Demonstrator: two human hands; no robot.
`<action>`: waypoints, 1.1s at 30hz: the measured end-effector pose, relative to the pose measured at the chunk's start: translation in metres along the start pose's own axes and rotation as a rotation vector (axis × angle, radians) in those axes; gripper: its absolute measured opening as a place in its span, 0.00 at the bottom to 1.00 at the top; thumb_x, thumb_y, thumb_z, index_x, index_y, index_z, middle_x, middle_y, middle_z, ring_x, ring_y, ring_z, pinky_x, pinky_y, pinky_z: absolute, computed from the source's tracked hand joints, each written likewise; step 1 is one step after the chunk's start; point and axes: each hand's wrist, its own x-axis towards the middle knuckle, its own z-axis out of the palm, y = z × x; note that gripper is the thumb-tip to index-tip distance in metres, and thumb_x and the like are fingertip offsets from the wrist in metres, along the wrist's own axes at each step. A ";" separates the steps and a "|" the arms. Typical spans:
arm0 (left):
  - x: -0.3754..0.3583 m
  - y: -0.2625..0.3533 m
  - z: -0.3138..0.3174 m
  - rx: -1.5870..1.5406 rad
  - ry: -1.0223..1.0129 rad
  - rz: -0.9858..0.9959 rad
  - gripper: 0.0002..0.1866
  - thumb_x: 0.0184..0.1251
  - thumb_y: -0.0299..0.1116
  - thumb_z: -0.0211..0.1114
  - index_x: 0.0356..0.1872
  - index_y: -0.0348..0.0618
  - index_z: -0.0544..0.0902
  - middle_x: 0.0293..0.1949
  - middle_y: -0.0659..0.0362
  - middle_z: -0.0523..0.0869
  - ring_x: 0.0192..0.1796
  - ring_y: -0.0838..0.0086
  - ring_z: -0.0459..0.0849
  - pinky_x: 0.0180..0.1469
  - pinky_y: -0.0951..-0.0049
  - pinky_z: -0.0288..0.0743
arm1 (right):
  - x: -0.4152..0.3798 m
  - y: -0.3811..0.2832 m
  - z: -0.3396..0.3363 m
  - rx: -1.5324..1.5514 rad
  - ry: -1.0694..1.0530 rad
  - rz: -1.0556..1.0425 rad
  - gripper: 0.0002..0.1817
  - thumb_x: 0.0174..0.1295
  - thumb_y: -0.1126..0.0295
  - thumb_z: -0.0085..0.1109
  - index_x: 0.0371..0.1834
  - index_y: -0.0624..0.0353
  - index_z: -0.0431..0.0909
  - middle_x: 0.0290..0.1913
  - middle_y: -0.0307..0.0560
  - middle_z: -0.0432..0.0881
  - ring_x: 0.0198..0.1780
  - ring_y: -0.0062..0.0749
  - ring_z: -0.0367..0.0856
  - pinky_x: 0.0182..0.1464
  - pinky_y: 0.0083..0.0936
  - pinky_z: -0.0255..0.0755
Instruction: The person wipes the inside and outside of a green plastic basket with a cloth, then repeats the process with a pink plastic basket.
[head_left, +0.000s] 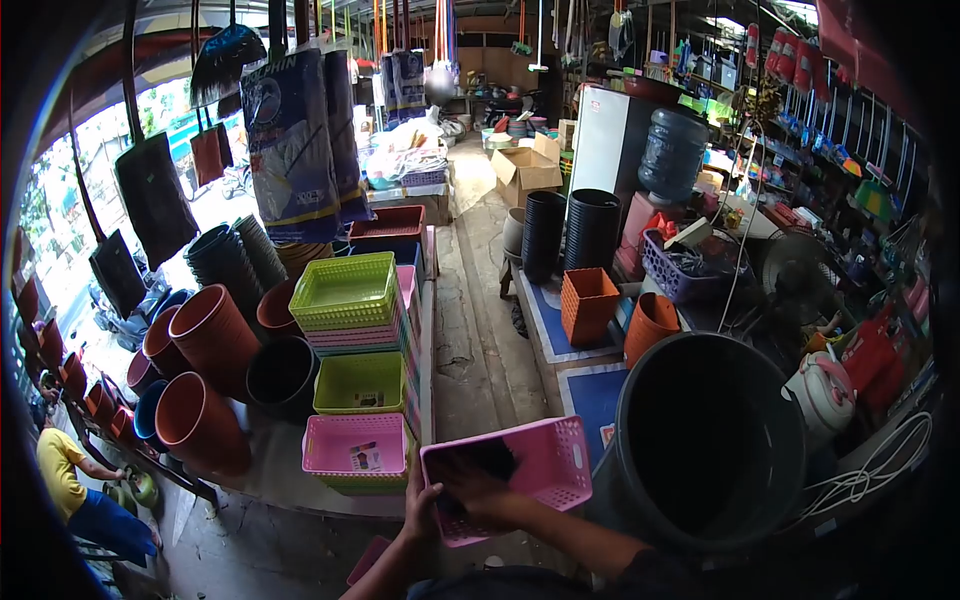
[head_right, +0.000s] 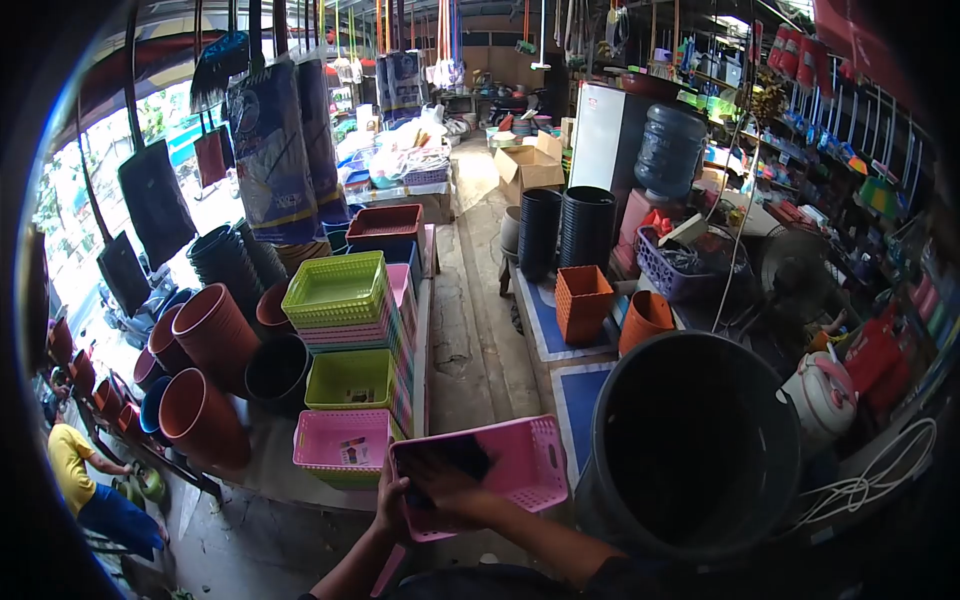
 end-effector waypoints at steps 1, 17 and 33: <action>0.000 0.008 0.005 -0.017 -0.001 0.008 0.54 0.50 0.42 0.66 0.77 0.37 0.47 0.69 0.48 0.64 0.71 0.62 0.63 0.73 0.63 0.53 | 0.001 0.003 0.001 -0.001 0.000 -0.001 0.56 0.46 0.52 0.70 0.77 0.59 0.50 0.77 0.59 0.52 0.78 0.57 0.46 0.77 0.46 0.45; -0.004 0.033 0.003 -0.117 0.094 0.030 0.59 0.46 0.41 0.69 0.78 0.45 0.41 0.67 0.45 0.65 0.68 0.57 0.67 0.69 0.58 0.61 | -0.044 0.071 -0.041 -0.090 -0.115 0.427 0.50 0.49 0.65 0.62 0.77 0.63 0.48 0.79 0.61 0.46 0.80 0.49 0.43 0.79 0.42 0.40; -0.015 0.056 -0.044 -0.133 0.100 0.092 0.59 0.46 0.43 0.70 0.78 0.40 0.44 0.69 0.47 0.63 0.70 0.61 0.65 0.72 0.61 0.57 | -0.025 -0.004 -0.054 -0.066 -0.295 0.277 0.32 0.58 0.58 0.58 0.68 0.46 0.67 0.69 0.53 0.67 0.71 0.48 0.63 0.73 0.43 0.56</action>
